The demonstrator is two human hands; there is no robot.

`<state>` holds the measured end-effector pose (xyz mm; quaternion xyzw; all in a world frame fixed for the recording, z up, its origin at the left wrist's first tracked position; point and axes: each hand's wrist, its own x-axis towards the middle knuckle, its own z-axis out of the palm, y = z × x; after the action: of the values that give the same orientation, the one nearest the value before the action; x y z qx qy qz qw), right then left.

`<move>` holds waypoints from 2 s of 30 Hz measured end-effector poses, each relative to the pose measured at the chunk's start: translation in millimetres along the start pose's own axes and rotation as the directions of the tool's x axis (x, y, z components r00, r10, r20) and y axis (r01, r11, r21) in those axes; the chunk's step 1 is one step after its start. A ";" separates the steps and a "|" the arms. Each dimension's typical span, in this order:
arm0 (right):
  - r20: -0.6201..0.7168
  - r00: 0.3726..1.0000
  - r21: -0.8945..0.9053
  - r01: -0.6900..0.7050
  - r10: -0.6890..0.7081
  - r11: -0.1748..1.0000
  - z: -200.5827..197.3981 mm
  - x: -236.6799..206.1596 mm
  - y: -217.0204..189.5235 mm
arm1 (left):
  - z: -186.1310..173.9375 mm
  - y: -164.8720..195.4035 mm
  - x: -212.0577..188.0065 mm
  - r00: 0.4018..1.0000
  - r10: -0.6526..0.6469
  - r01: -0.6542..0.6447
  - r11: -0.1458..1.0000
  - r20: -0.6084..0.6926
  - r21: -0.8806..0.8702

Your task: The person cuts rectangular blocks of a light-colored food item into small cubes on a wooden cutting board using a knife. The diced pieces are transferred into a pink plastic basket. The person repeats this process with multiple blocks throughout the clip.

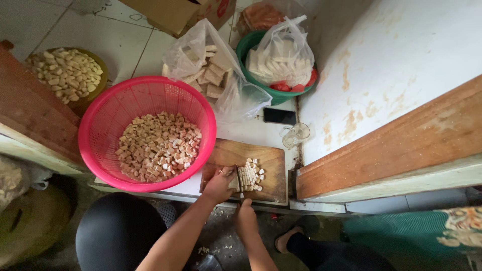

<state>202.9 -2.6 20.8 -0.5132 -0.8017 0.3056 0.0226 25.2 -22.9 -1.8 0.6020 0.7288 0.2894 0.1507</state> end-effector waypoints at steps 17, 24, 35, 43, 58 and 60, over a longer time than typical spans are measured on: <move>0.070 0.997 -0.112 -0.021 0.029 0.993 31.7 29.3 26.4 | -1.7 10.3 -1.6 0.997 0.040 -0.034 0.995 -0.063 0.096; 0.171 0.947 -0.038 -0.268 0.271 0.963 21.5 2.7 21.9 | 0.5 11.0 -4.0 0.997 -0.010 0.008 1.000 -0.080 -0.027; 0.119 0.992 0.016 -0.050 0.047 0.999 31.7 39.6 29.6 | -14.3 12.4 -3.8 0.985 -0.172 0.172 0.985 0.015 -0.001; 0.058 0.998 0.004 0.023 -0.024 1.000 7.5 18.5 15.3 | -26.2 11.3 -5.8 0.983 -0.178 0.179 0.983 0.046 -0.036; 0.091 0.995 -0.097 -0.022 0.031 0.995 23.1 18.8 14.3 | -12.9 6.8 -3.7 0.985 -0.163 0.161 0.986 0.057 0.051; 0.096 0.994 -0.108 -0.045 0.055 0.993 29.3 22.0 17.2 | -12.1 5.6 -2.9 0.984 -0.165 0.162 0.986 0.069 0.047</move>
<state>196.2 7.1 -18.0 -0.5178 -0.8037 0.2884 -0.0521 23.4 -28.1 10.7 0.5532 0.7756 0.2389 0.1879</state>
